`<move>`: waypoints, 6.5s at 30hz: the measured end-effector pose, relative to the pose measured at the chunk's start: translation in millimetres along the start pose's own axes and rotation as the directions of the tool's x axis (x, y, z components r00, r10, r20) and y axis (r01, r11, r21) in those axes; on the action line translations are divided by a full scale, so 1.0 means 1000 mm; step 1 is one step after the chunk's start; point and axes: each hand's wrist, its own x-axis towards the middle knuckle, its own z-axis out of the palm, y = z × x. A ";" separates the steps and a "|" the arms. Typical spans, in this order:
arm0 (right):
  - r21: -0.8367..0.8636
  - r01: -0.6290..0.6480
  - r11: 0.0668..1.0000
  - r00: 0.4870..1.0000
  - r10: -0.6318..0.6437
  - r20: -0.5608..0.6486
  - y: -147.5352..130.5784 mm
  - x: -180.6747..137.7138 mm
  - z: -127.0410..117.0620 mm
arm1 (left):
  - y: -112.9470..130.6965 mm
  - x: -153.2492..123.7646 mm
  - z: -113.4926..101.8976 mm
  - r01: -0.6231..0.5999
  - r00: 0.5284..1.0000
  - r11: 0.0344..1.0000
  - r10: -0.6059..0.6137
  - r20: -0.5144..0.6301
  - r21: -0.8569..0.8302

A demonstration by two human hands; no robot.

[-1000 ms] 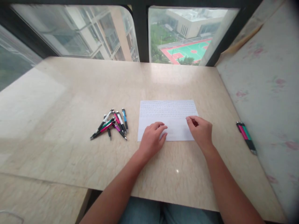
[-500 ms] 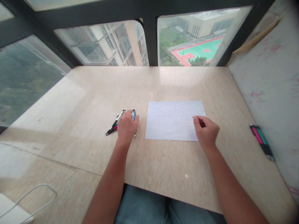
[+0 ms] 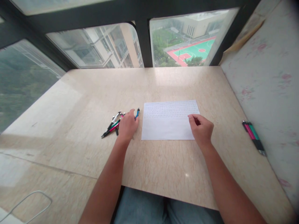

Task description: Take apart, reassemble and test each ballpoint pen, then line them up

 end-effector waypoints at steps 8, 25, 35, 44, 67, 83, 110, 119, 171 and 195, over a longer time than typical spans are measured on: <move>-0.086 -0.024 0.996 0.978 0.042 0.205 0.007 -0.001 0.007 | 0.008 -0.025 -0.002 0.108 0.994 0.531 -0.083 0.075 -0.841; 0.319 -0.246 0.915 0.829 0.027 0.559 -0.021 -0.011 0.004 | 0.099 -0.044 0.017 0.375 0.926 -0.238 0.053 0.374 -0.896; 0.358 -0.304 0.883 0.842 0.073 0.535 -0.031 -0.013 0.000 | 0.094 -0.049 0.023 0.415 0.904 -0.351 0.056 0.424 -0.839; 0.310 -0.154 0.938 0.883 -0.010 0.470 -0.025 -0.011 0.001 | 0.094 -0.053 0.025 0.537 0.843 -0.273 0.167 0.511 -0.798; 0.325 -0.122 0.938 0.915 -0.021 0.404 -0.027 -0.014 0.003 | 0.094 -0.053 0.027 0.522 0.852 -0.321 0.158 0.499 -0.791; 0.298 0.090 0.950 0.902 -0.205 0.380 -0.028 -0.015 0.002 | 0.096 -0.053 0.026 0.509 0.854 -0.328 0.077 0.515 -0.796; 0.411 -0.113 0.904 0.925 -0.055 0.375 -0.026 -0.015 0.006 | 0.093 -0.050 0.030 0.502 0.850 -0.357 0.036 0.525 -0.788; 0.483 -0.179 0.857 0.935 -0.004 0.355 -0.029 -0.018 0.008 | 0.094 -0.051 0.029 0.509 0.842 -0.361 0.022 0.539 -0.781; 0.148 0.456 0.878 0.806 -0.477 0.350 -0.034 -0.001 0.014 | 0.092 -0.052 0.035 0.417 0.904 -0.198 -0.007 0.427 -0.887; -0.121 0.124 0.985 0.946 -0.080 0.316 -0.015 -0.002 0.029 | 0.093 -0.049 0.030 0.412 0.880 -0.301 -0.112 0.461 -0.860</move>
